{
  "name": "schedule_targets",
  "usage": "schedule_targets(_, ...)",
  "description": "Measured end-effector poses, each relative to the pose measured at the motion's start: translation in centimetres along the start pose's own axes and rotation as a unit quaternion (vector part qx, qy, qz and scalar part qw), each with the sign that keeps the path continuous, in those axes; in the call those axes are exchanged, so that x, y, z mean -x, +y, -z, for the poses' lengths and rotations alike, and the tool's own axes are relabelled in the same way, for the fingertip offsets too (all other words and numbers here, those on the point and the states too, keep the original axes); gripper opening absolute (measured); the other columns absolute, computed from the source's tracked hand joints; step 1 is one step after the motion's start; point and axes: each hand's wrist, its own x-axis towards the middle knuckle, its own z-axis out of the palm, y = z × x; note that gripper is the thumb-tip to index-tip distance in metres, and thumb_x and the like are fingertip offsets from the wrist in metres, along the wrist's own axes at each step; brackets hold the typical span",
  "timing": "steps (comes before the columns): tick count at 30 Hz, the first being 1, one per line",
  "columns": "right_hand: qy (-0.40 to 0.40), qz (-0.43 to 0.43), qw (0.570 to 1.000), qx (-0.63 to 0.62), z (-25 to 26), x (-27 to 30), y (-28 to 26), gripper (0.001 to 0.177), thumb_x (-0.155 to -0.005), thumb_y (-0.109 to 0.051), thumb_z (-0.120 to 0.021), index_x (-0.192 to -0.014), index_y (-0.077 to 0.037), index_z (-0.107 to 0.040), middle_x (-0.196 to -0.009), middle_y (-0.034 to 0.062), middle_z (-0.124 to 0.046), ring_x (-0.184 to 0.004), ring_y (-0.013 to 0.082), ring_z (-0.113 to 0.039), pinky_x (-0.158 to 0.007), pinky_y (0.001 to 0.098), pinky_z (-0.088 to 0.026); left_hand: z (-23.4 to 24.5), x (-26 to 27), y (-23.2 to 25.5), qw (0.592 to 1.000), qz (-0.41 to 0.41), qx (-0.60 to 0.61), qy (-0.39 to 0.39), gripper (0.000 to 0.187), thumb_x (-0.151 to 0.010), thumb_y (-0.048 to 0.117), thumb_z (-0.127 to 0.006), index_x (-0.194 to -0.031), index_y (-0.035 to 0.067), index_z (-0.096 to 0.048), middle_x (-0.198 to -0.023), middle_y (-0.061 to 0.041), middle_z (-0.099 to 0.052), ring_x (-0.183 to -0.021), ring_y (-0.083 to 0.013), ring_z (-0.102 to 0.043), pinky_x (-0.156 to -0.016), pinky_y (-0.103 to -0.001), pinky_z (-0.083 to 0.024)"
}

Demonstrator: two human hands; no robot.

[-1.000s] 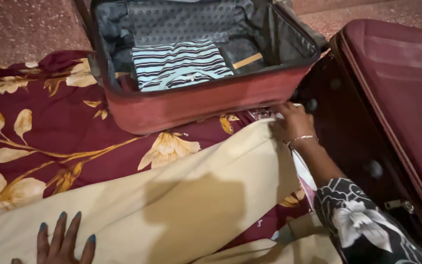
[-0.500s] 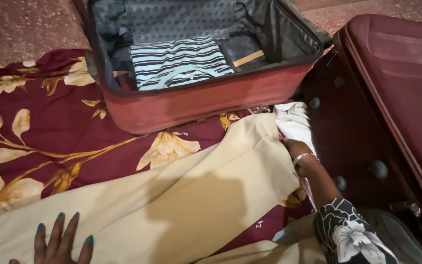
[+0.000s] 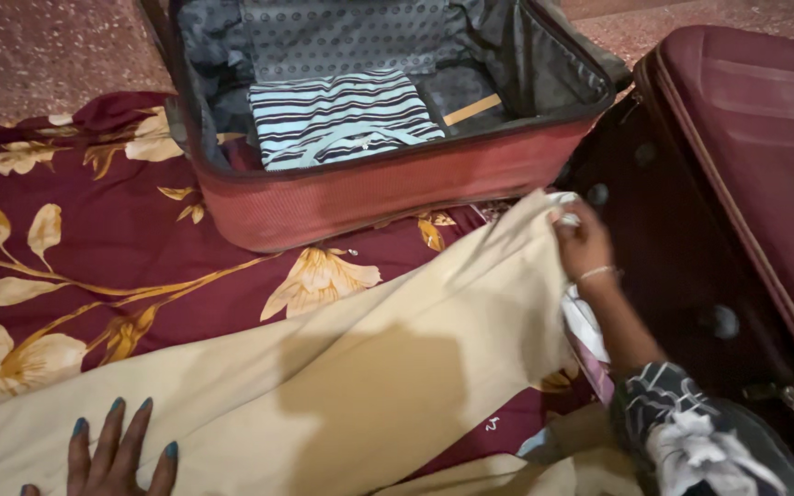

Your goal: The person folds a striped t-shirt and a pair of beige trousers on a bed. The folded t-shirt is placed into an open suitcase. The person continues to fold the trousers.

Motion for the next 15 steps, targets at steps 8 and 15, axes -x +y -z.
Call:
schedule_targets(8, -0.069, 0.094, 0.905, 0.408, 2.3, 1.3, -5.4, 0.067, -0.073, -0.033, -0.081, -0.133, -0.013, -0.061, -0.127, 0.0206, -0.061, -0.111, 0.041, -0.059, -0.087, 0.0546, -0.049, 2.3, -0.4, 2.2, 0.996, -0.042, 0.044, 0.065, 0.072, -0.083, 0.053, -0.061, -0.153, 0.038, -0.047, -0.159, -0.004, -0.047, -0.149, -0.0443, -0.04, -0.118, -0.075, -0.023)
schedule_targets(15, -0.145, 0.252, 0.931, 0.222, -8.0, 9.0, -11.2, 0.033, -0.093, -0.02, -0.062, -0.125, -0.016, -0.067, -0.13, 0.0076, -0.065, -0.122, 0.0296, -0.059, -0.096, 0.051, -0.049, 8.9, -5.2, 1.7, 0.99, 0.09, -0.003, -0.112, 0.066, -0.093, 0.053, -0.053, -0.157, 0.037, -0.048, -0.161, -0.001, -0.052, -0.128, -0.0303, -0.061, -0.108, -0.062, -0.043)
